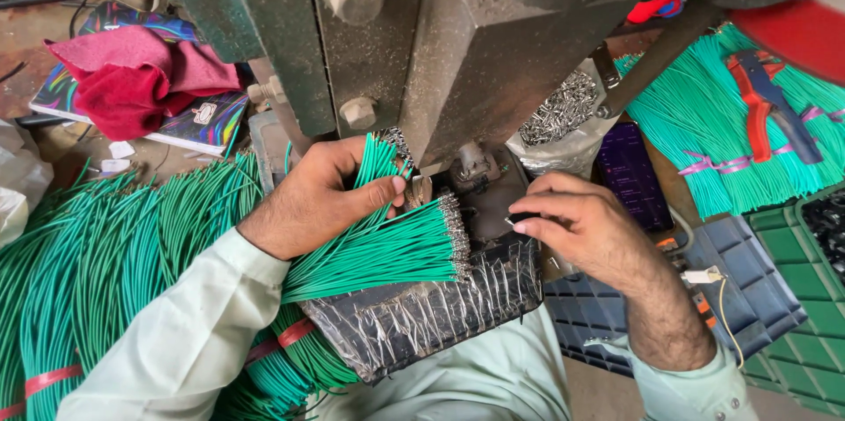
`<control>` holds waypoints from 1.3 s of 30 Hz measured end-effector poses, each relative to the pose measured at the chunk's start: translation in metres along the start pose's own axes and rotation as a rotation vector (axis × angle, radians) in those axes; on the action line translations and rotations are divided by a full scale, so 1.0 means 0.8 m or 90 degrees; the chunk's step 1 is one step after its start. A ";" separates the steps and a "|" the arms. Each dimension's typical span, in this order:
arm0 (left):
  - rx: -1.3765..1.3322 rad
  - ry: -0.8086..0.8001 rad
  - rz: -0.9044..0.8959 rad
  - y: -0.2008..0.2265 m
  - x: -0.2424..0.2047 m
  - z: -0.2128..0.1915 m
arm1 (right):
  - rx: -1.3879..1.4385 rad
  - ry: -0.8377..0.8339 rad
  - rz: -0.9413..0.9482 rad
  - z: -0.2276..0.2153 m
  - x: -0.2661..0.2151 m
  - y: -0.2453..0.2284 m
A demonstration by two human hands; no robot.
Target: The person repeatedly inserts green insulated wires into a press machine and crimps metal connectors onto the wire ends. The person handles bundles of green wires and a container of metal connectors, using the press to secure each connector.
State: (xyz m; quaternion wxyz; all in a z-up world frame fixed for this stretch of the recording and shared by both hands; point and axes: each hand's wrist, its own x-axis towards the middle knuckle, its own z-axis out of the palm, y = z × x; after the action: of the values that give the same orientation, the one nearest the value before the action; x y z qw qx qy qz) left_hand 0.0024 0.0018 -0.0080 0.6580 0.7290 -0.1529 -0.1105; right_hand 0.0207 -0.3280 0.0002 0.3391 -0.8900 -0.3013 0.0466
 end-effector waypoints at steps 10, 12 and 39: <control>0.016 0.025 -0.020 0.005 0.000 0.002 | 0.302 0.151 -0.024 0.057 0.044 -0.021; 0.022 0.020 -0.002 0.004 -0.001 0.001 | 0.394 0.114 -0.029 0.067 0.055 -0.023; 0.096 0.016 -0.027 0.009 -0.002 0.016 | 0.398 0.087 -0.060 0.033 -0.005 0.008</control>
State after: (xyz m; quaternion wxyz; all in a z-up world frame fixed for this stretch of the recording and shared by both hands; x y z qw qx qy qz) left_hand -0.0044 -0.0102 -0.0023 0.6003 0.7812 -0.1369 -0.1029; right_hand 0.0126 -0.3189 -0.0243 0.6174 -0.7287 -0.2900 0.0610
